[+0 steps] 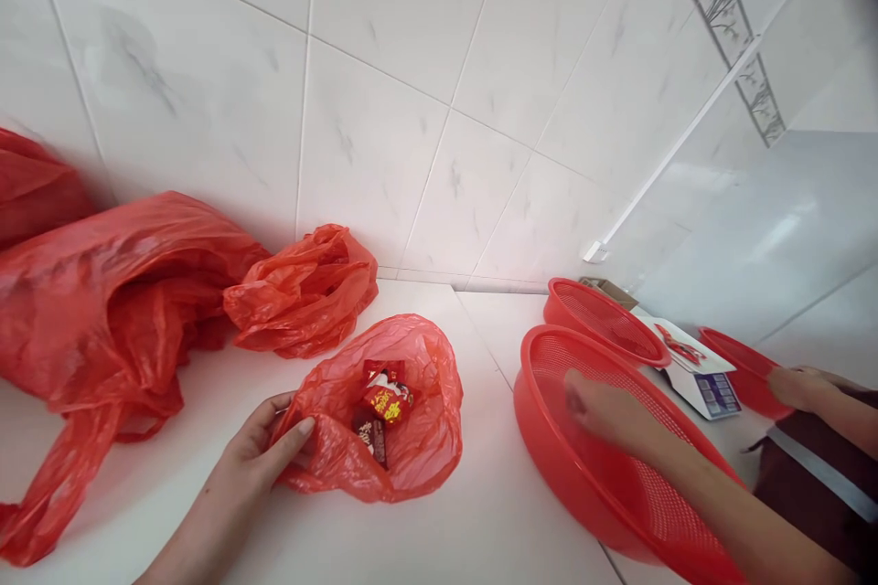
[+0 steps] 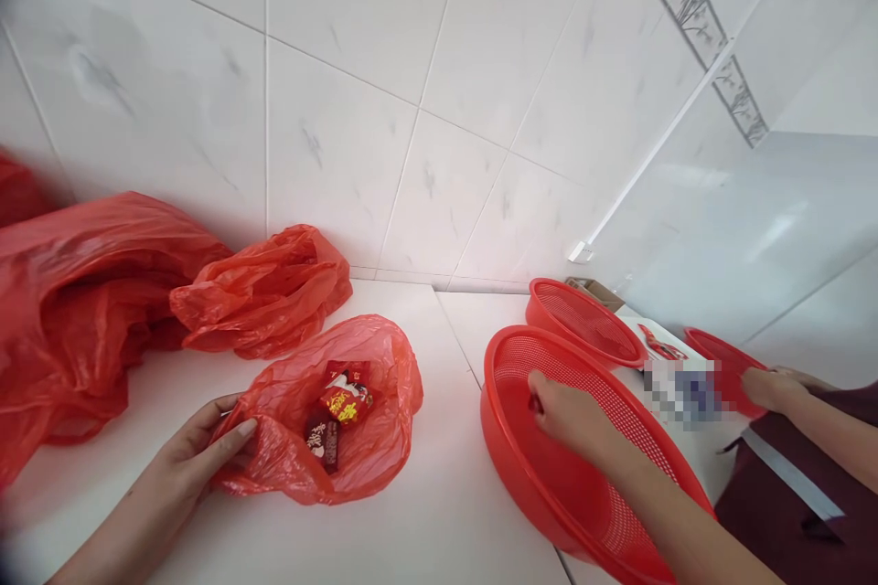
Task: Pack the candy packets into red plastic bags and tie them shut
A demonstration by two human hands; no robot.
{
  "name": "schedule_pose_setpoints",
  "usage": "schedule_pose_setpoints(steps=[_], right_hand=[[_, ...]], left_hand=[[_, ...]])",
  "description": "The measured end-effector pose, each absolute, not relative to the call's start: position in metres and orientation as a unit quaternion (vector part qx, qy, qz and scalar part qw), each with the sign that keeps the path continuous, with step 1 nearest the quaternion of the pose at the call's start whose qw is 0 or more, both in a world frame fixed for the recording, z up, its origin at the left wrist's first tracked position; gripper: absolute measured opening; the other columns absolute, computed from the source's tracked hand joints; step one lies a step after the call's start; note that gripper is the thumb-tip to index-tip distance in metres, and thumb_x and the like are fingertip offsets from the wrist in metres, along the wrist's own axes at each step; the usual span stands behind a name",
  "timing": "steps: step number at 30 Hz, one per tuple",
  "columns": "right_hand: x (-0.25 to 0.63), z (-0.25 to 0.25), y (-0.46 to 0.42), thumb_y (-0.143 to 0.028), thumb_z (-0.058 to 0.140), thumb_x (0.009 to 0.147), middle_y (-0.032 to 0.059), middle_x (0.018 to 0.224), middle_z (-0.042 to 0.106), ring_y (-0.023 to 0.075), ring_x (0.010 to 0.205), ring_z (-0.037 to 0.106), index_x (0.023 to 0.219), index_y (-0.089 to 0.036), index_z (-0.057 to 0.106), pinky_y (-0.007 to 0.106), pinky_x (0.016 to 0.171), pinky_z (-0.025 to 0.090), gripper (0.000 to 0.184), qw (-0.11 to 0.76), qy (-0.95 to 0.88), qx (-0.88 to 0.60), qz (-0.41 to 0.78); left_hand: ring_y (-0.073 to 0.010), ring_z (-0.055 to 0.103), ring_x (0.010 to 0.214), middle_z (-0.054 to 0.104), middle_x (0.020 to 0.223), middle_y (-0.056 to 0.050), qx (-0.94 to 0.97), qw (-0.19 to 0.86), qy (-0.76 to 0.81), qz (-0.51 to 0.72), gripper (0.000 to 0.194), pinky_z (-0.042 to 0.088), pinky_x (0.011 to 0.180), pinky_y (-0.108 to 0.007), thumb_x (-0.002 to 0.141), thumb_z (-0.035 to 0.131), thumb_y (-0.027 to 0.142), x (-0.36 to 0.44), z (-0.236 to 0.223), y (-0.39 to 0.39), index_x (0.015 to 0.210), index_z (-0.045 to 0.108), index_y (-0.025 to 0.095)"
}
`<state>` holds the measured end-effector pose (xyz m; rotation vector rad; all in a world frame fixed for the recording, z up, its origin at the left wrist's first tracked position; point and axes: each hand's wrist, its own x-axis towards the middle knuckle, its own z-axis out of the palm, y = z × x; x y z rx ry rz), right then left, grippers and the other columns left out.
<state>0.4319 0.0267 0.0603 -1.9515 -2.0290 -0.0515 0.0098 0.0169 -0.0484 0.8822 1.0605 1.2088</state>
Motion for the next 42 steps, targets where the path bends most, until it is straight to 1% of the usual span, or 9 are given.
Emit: schedule_pose_setpoints(steps=[8,14,18,22,26,32,35,38,42], right_hand=[[0.306,0.117,0.019,-0.014,0.043,0.077,-0.0023,0.076,0.056,0.0131,0.059,0.048,0.088,-0.026,0.044,0.025,0.051,0.032,0.017,0.092,-0.814,-0.573,-0.035],[0.229,0.084,0.030,-0.007,0.043,0.074,-0.0020,0.082,0.056,0.0120,0.065,0.049,0.090,-0.023,0.046,0.024,0.056,0.031,0.023,0.048,-0.901,-0.430,0.011],[0.223,0.063,0.048,-0.025,0.059,0.076,-0.0009,0.093,0.059,0.0140,0.071,0.054,0.095,-0.023,0.050,0.025,0.058,0.036,0.021,0.021,-0.901,-0.432,0.045],[0.236,0.055,0.063,-0.027,0.050,0.085,0.0016,0.109,0.054,0.0168,0.086,0.057,0.103,-0.025,0.051,0.030,0.071,0.043,0.019,0.111,-0.856,-0.504,-0.023],[0.242,0.041,0.073,-0.027,0.058,0.079,0.0081,0.118,0.048,0.0233,0.105,0.051,0.121,-0.022,0.043,0.034,0.083,0.045,0.045,0.204,-0.797,-0.560,-0.097],[0.243,0.008,0.062,-0.027,0.064,0.077,0.0095,0.102,0.052,0.0274,0.093,0.052,0.111,-0.022,0.053,0.039,0.077,0.043,0.036,0.138,-0.798,-0.557,-0.184],[0.256,-0.007,0.064,-0.017,0.062,0.072,0.0117,0.107,0.052,0.0283,0.090,0.055,0.118,-0.022,0.050,0.037,0.071,0.043,0.048,0.145,-0.746,-0.639,-0.118],[0.268,-0.013,0.072,-0.009,0.051,0.072,0.0106,0.121,0.049,0.0236,0.093,0.060,0.126,-0.028,0.043,0.031,0.068,0.045,0.058,0.223,-0.720,-0.657,0.006],[0.267,-0.002,0.085,-0.016,0.046,0.075,0.0042,0.104,0.063,0.0211,0.092,0.062,0.115,-0.028,0.051,0.031,0.074,0.046,0.042,0.395,-0.652,-0.628,0.156]], left_hand=[[-0.0225,0.067,0.075,0.071,0.093,-0.004,0.391,0.590,0.455,0.540,0.043,0.053,0.068,-0.032,0.074,0.067,0.046,0.014,-0.040,0.011,0.108,0.053,0.023],[-0.0203,0.067,0.076,0.070,0.096,-0.005,0.410,0.593,0.437,0.538,0.038,0.052,0.071,-0.032,0.080,0.062,0.043,0.011,-0.041,0.008,0.110,0.053,0.023],[-0.0203,0.067,0.072,0.070,0.094,-0.005,0.398,0.600,0.419,0.553,0.036,0.053,0.069,-0.033,0.079,0.063,0.042,0.010,-0.044,0.008,0.107,0.053,0.022],[-0.0216,0.067,0.073,0.069,0.093,-0.006,0.393,0.609,0.410,0.554,0.037,0.053,0.067,-0.033,0.078,0.064,0.043,0.009,-0.042,0.009,0.105,0.051,0.022],[-0.0184,0.064,0.065,0.065,0.076,-0.001,0.391,0.610,0.422,0.545,0.037,0.051,0.061,-0.029,0.078,0.064,0.043,0.004,-0.035,0.009,0.105,0.049,0.021],[-0.0122,0.052,0.054,0.050,0.059,0.008,0.353,0.547,0.457,0.606,0.046,0.049,0.053,-0.026,0.073,0.069,0.041,-0.010,-0.026,0.014,0.108,0.048,0.021],[-0.0103,0.051,0.054,0.051,0.063,0.007,0.334,0.526,0.451,0.639,0.047,0.049,0.055,-0.025,0.073,0.070,0.038,-0.021,-0.019,0.018,0.110,0.049,0.021],[-0.0096,0.054,0.060,0.057,0.071,0.005,0.316,0.516,0.448,0.658,0.043,0.048,0.058,-0.022,0.073,0.071,0.036,-0.030,-0.011,0.023,0.109,0.051,0.022],[-0.0100,0.056,0.061,0.058,0.066,0.005,0.313,0.505,0.427,0.681,0.041,0.047,0.059,-0.021,0.071,0.073,0.034,-0.034,0.008,0.034,0.105,0.054,0.020]])
